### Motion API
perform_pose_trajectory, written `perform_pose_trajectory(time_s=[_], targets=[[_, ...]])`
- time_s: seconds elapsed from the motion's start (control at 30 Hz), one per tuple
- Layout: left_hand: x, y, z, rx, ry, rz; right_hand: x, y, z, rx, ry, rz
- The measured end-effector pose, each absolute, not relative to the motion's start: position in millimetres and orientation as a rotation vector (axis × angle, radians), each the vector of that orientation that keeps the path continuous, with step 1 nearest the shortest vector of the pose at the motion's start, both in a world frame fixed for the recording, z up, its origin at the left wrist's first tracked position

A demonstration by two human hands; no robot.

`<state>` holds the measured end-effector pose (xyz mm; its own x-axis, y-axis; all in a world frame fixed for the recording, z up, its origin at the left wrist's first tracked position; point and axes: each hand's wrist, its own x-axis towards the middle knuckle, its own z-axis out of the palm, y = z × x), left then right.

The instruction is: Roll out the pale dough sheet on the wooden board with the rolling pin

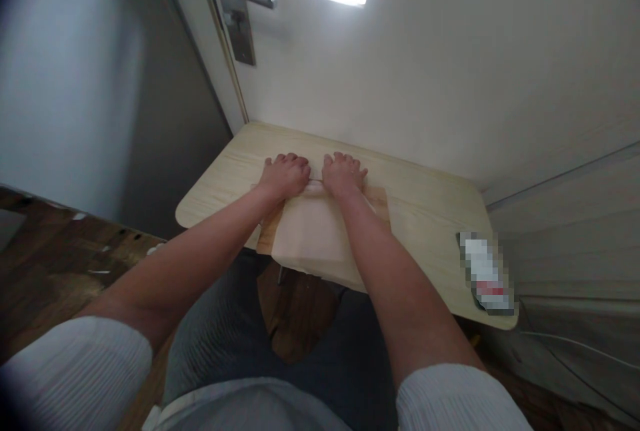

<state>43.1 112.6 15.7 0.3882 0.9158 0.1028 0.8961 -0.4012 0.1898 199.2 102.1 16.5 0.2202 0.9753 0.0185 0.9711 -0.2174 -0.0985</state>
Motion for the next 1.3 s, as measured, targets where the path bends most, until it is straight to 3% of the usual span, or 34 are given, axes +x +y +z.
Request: perform_pose_trajectory(time_s=[0.6,1.3], targets=[[47.5,137.1,20.6,2.492,1.775,0.256,196.7,139.5,11.2,-2.337,-1.720,-0.007],[38.1,53.5,24.3,2.546,1.705,0.437,185.2,46.1,13.6,-2.293,-1.690,-0.081]])
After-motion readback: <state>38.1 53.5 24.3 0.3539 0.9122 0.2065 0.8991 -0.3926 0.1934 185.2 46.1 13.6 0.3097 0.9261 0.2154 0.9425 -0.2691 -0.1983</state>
